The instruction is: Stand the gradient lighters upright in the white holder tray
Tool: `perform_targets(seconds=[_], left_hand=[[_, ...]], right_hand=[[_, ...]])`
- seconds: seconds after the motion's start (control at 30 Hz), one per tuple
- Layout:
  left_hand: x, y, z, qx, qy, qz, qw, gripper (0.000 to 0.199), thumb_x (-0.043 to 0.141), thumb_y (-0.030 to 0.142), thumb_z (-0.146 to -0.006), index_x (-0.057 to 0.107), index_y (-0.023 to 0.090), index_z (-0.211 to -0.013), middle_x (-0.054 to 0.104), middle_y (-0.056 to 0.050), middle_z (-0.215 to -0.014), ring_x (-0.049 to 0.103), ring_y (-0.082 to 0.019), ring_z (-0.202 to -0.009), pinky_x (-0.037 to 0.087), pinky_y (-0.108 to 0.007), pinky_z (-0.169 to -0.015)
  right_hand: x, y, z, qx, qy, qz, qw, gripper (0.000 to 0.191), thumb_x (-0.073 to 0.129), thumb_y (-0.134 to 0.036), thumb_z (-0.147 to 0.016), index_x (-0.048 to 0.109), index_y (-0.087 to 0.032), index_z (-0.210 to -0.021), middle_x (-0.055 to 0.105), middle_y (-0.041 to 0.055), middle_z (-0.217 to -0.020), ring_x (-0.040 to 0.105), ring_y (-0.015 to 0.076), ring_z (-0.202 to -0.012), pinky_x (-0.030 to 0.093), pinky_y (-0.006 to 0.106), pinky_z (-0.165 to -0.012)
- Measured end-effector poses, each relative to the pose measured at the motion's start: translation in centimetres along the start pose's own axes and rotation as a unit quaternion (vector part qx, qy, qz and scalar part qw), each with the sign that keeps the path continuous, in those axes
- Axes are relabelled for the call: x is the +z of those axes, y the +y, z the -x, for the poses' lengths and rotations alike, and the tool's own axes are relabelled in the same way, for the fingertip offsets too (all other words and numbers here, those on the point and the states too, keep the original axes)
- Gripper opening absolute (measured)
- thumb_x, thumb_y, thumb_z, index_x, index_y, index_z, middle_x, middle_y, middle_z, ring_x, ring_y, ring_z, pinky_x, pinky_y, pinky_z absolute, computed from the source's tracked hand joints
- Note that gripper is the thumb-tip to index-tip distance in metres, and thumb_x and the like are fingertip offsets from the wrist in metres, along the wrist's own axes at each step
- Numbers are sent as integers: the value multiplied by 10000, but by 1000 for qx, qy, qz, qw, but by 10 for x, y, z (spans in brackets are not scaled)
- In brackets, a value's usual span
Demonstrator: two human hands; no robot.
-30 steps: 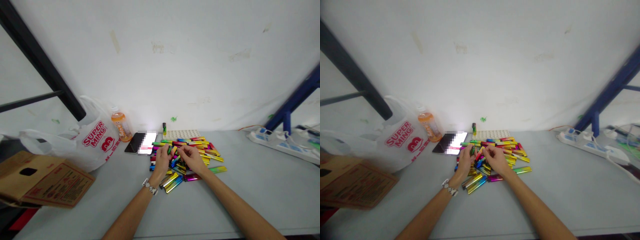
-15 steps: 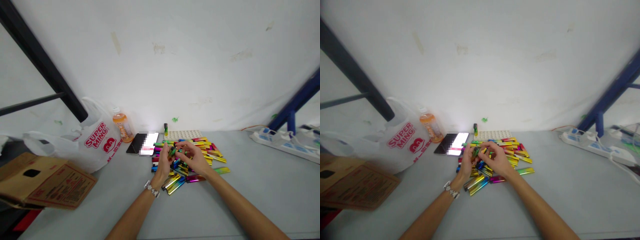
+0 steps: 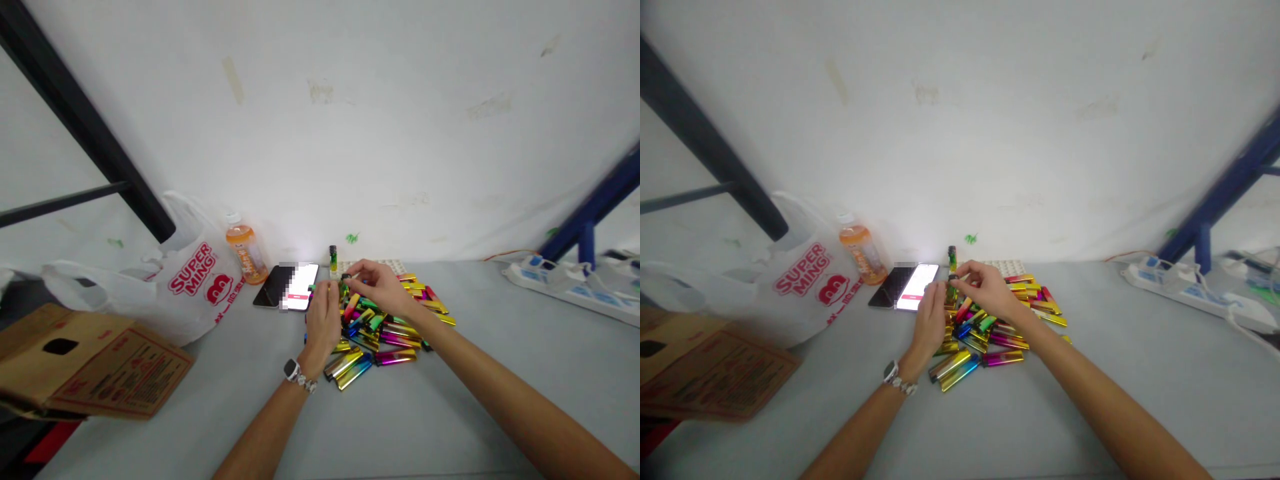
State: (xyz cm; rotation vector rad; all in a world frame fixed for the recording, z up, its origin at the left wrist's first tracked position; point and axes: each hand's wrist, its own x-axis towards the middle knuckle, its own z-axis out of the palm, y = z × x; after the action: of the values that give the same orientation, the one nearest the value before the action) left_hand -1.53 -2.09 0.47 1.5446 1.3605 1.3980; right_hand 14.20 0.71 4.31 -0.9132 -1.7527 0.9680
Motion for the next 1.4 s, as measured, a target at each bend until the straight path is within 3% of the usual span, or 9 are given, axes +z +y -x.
perform_targets(seconds=[0.1,0.27,0.57,0.73,0.87,1.0,1.2,1.27,1.4], left_hand=[[-15,1,-8,53,5,-148,988,308,347,404,-1005,581,210,-1055,673,-41,-910,618,-175,-819,436,-278,-695],[-29,-1,-16,70,-34,-298,951,260,435,342,-969,599,208,-819,640,-11,-743,590,-155,-687,357,-256,-607],[-22,-7,-12,87,-97,-338,932,205,519,323,-929,603,211,-779,659,-2,-739,569,-139,-631,304,-254,-576],[-21,-6,-12,73,-104,-338,933,209,539,342,-921,605,209,-773,669,-2,-746,573,-137,-635,308,-248,-579],[-20,-5,-12,64,-111,-340,932,231,526,360,-931,608,206,-779,671,-6,-749,582,-139,-650,311,-249,-584],[-20,-5,-11,76,-103,-351,928,210,475,282,-945,604,203,-799,665,-22,-772,598,-160,-702,319,-263,-604],[-21,-8,-11,87,-94,-356,925,187,459,251,-949,601,208,-835,650,-24,-770,607,-177,-721,327,-271,-615],[-21,-8,-12,85,-95,-359,925,188,464,259,-950,605,209,-836,644,-21,-753,601,-174,-703,323,-269,-608],[-24,-9,-14,82,-88,-376,919,223,458,281,-955,600,209,-799,628,-17,-716,576,-171,-663,295,-271,-587]], right_hand=[[-6,8,-26,-26,24,38,999,260,676,-363,-841,605,-180,-1010,675,36,-907,645,134,-695,519,267,-625],[-7,33,-62,-81,1,170,982,154,614,-250,-865,621,-189,-1006,692,42,-941,658,160,-798,509,283,-707],[-2,56,-89,-121,-57,308,942,134,614,-162,-871,661,-171,-996,698,35,-862,620,150,-753,450,266,-729],[1,49,-87,-115,-48,357,926,162,588,-209,-912,691,-168,-1030,671,58,-953,613,146,-779,451,267,-762],[6,42,-76,-81,-22,454,887,300,523,-314,-956,691,-213,-1184,588,93,-1134,604,169,-833,468,289,-754],[9,38,-63,-69,-33,506,859,406,456,-364,-980,593,-267,-1350,536,102,-1143,585,209,-940,481,294,-731],[4,33,-50,-54,-61,516,853,535,417,-411,-992,380,-271,-1507,510,118,-1184,588,210,-916,483,296,-718],[1,33,-45,-55,-50,505,860,542,419,-408,-988,364,-260,-1507,511,118,-1229,603,198,-874,481,300,-714],[-2,33,-37,-46,-38,504,862,335,452,-339,-957,612,-220,-1227,586,96,-1189,629,208,-904,471,291,-723]])
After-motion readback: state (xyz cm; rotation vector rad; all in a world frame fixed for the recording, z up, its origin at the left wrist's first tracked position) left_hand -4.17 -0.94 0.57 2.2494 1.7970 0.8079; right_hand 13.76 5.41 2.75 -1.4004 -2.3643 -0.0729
